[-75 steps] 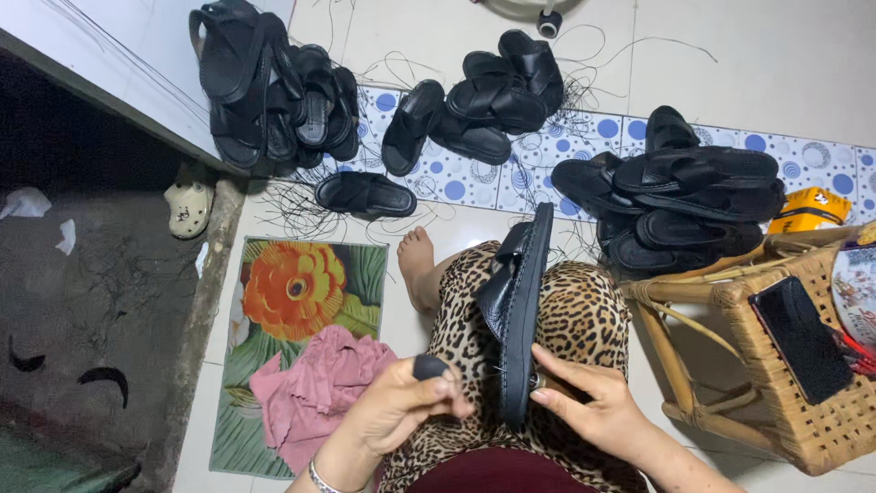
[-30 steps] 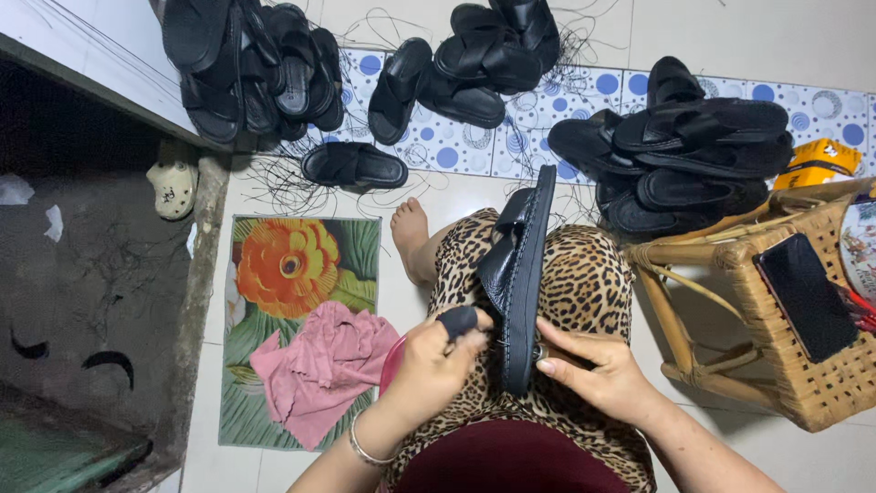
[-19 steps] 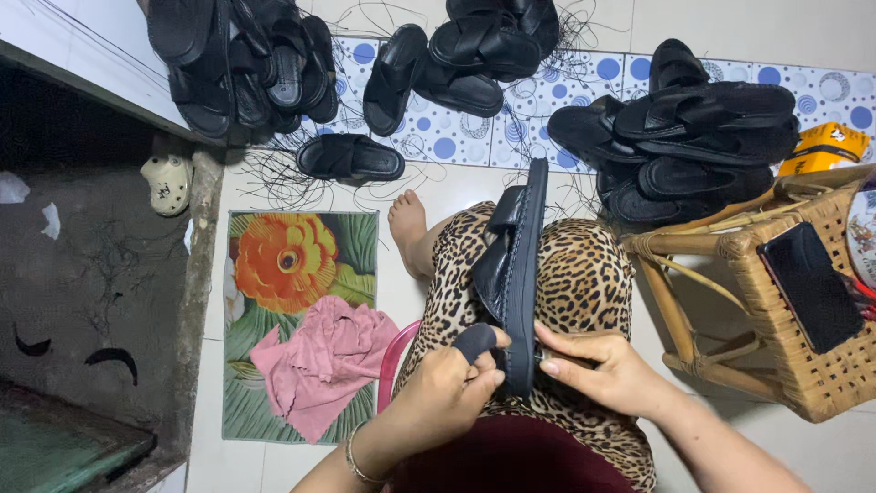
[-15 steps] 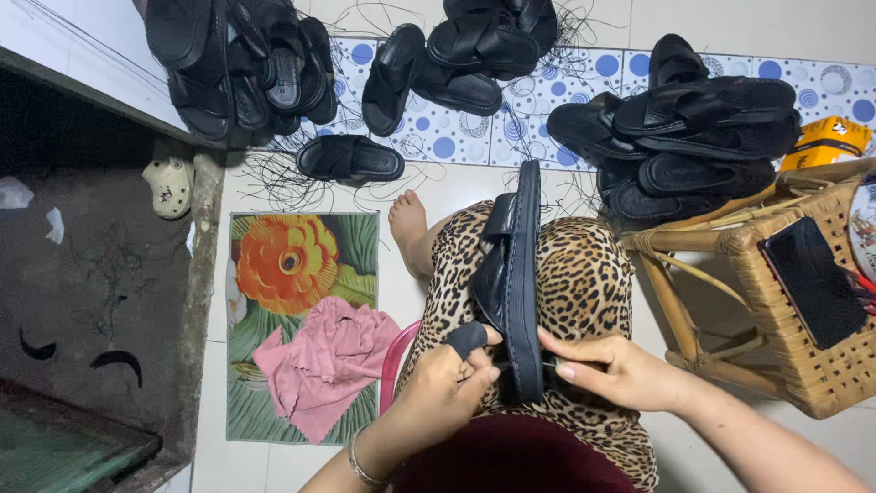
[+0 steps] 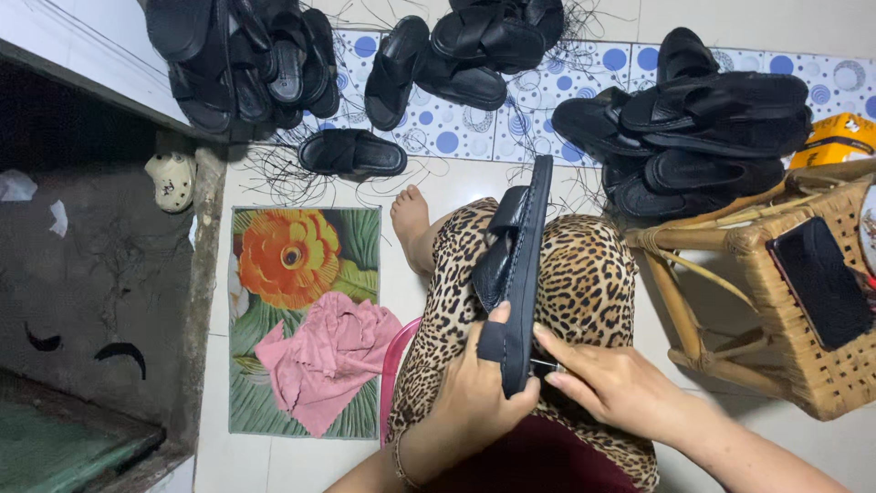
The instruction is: The person sits on the floor and sews a black shoe using a needle and thread. They repeatedly insert the needle into the shoe's sole and pull the thread through to stitch it. The person handles multiple black shoes and a wicker basket nearby.
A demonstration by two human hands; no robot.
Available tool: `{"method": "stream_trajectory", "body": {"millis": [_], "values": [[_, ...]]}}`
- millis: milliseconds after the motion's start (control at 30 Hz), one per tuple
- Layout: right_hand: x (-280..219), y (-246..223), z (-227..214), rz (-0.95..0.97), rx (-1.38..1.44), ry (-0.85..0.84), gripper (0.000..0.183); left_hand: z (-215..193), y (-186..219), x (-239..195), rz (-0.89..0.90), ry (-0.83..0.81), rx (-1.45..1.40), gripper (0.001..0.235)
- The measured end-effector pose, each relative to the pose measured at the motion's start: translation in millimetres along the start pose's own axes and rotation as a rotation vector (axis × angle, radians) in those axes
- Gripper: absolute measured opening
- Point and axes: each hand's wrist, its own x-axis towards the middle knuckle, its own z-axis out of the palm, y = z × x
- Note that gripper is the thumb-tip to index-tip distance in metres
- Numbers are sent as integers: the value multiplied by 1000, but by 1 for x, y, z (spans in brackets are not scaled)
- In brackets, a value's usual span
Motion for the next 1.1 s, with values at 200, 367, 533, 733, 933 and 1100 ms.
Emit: {"method": "stream_trajectory", "body": {"millis": [200, 367, 533, 733, 933, 1100], "values": [[-29, 6, -22, 161, -246, 6, 62, -41, 16, 13, -435, -204, -218, 100], [-48, 23, 3, 305, -282, 32, 72, -5, -8, -2, -174, 12, -185, 117], [-9, -3, 42, 408, 406, 254, 64, 9, -7, 0, -141, 31, -159, 121], [23, -14, 64, 533, 1688, 570, 35, 21, -15, -1, 1, 98, -134, 115], [-9, -13, 64, 520, 1615, 616, 35, 16, -10, -3, 293, 232, -33, 99], [-34, -11, 60, 469, 1661, 643, 34, 9, -7, -3, 345, 226, -35, 95]]}}
